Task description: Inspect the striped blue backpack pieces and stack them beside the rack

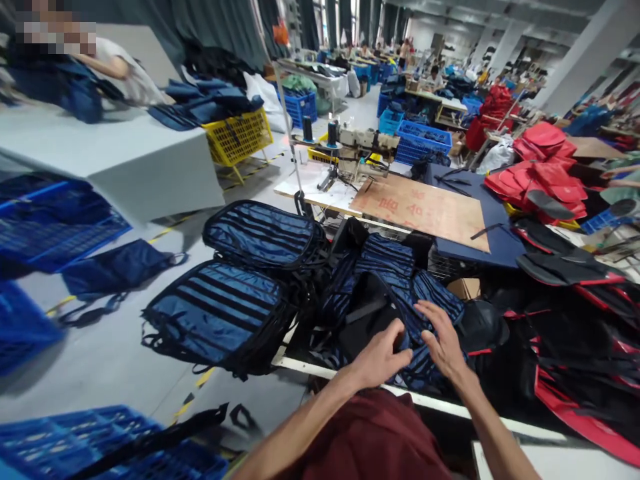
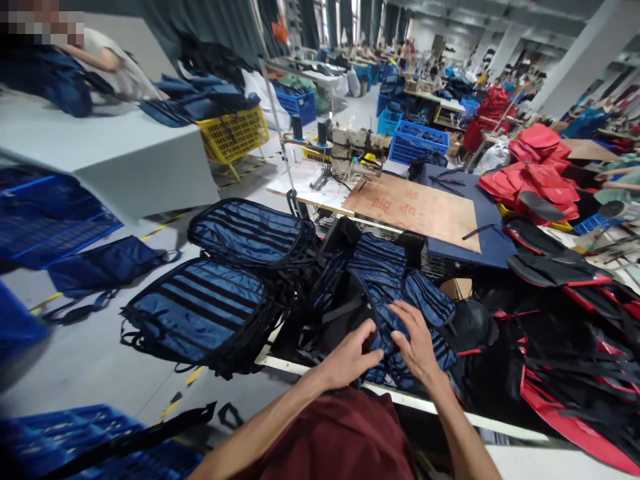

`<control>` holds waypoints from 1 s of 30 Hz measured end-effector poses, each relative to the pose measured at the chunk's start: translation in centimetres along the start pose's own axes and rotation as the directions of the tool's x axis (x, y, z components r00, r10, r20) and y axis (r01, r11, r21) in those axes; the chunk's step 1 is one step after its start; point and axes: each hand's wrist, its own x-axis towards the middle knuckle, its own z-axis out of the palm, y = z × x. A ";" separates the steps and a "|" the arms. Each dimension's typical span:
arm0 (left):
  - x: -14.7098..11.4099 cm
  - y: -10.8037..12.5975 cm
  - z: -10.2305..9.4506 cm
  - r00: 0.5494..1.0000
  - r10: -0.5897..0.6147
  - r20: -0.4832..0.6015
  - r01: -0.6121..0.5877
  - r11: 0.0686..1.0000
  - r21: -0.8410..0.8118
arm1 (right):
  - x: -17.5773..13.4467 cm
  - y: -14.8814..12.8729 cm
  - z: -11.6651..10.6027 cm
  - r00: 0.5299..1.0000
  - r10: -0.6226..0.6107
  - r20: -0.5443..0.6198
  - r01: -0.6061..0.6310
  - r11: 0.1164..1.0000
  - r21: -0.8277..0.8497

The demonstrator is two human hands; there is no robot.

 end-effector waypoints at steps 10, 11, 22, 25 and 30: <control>-6.1 -0.8 -5.5 0.968 0.201 0.148 -0.249 0.837 0.487 | 3.4 -4.1 -6.1 0.719 -0.089 0.690 0.001 0.992 0.126; -6.3 -1.5 -6.3 0.963 0.248 0.108 -0.265 0.788 0.555 | 2.5 -4.0 -5.5 0.704 -0.041 0.709 -0.084 0.986 0.141; -8.7 -7.0 -12.5 0.791 0.596 -0.136 0.055 0.152 0.987 | -1.9 -3.0 -0.4 0.803 0.064 0.592 -0.236 0.947 0.218; -9.0 -8.1 -13.1 0.781 0.622 -0.053 0.031 0.046 0.998 | -0.9 -2.2 0.0 0.885 0.001 0.466 -0.050 0.994 0.093; -8.3 -7.8 -12.1 0.709 0.705 -0.001 -0.007 0.009 1.000 | 0.7 1.3 -0.1 0.987 -0.051 0.151 0.108 0.910 -0.400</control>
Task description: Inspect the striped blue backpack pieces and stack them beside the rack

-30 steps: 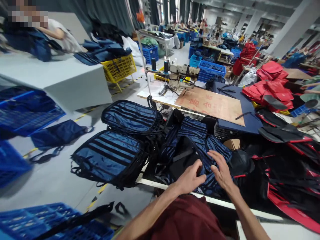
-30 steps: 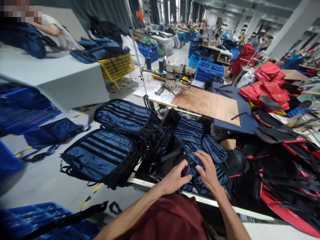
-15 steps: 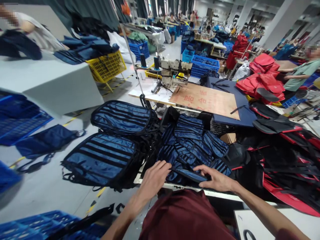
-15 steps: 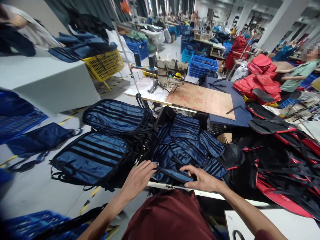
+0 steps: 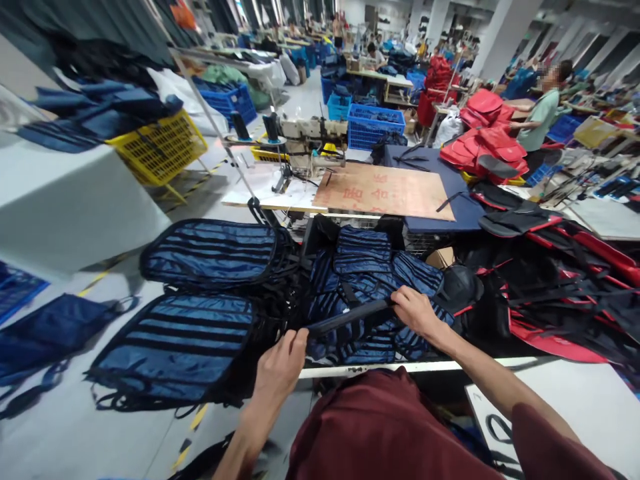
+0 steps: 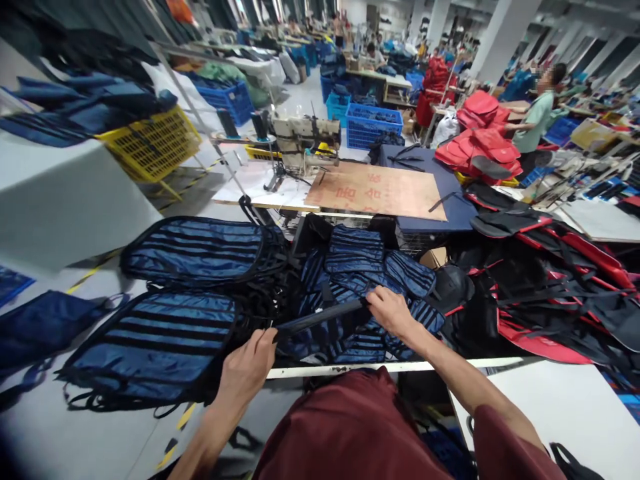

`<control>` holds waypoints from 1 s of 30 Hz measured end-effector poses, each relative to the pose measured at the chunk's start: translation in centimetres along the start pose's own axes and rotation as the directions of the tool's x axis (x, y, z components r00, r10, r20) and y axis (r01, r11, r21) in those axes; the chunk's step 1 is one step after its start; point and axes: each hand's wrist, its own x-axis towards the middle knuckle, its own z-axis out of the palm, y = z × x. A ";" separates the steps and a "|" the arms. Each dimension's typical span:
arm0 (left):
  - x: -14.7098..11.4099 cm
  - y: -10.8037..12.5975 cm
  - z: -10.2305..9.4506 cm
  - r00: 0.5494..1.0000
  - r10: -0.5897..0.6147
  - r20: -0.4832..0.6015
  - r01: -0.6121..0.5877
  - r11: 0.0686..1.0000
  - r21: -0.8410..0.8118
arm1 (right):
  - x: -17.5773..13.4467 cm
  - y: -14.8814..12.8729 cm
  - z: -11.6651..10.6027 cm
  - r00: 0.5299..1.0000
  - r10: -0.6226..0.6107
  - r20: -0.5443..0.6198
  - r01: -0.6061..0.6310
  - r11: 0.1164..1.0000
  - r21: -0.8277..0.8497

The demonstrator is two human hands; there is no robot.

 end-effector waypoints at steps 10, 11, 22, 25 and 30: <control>4.4 4.1 -2.8 0.990 -0.004 -0.144 -0.027 0.977 -0.210 | 2.8 -6.9 -2.2 0.942 -0.329 -0.064 0.331 0.943 0.024; 4.6 4.7 -2.8 0.991 -0.007 -0.135 -0.031 0.961 -0.275 | 2.9 -7.9 -2.1 0.930 -0.369 -0.002 0.368 0.927 0.066; -1.3 1.3 -4.8 0.495 -0.015 0.869 0.851 0.209 -0.482 | 4.2 1.7 -7.7 0.905 0.339 -0.256 -0.228 0.896 0.382; -2.8 2.1 -5.4 0.446 0.063 0.893 0.880 0.152 -0.450 | 4.3 4.9 -8.5 0.844 0.458 -0.278 -0.326 0.851 0.412; -1.5 1.3 -3.4 0.640 -0.177 0.748 0.760 0.291 -0.581 | 3.4 6.8 -8.3 0.803 0.534 -0.264 -0.401 0.812 0.425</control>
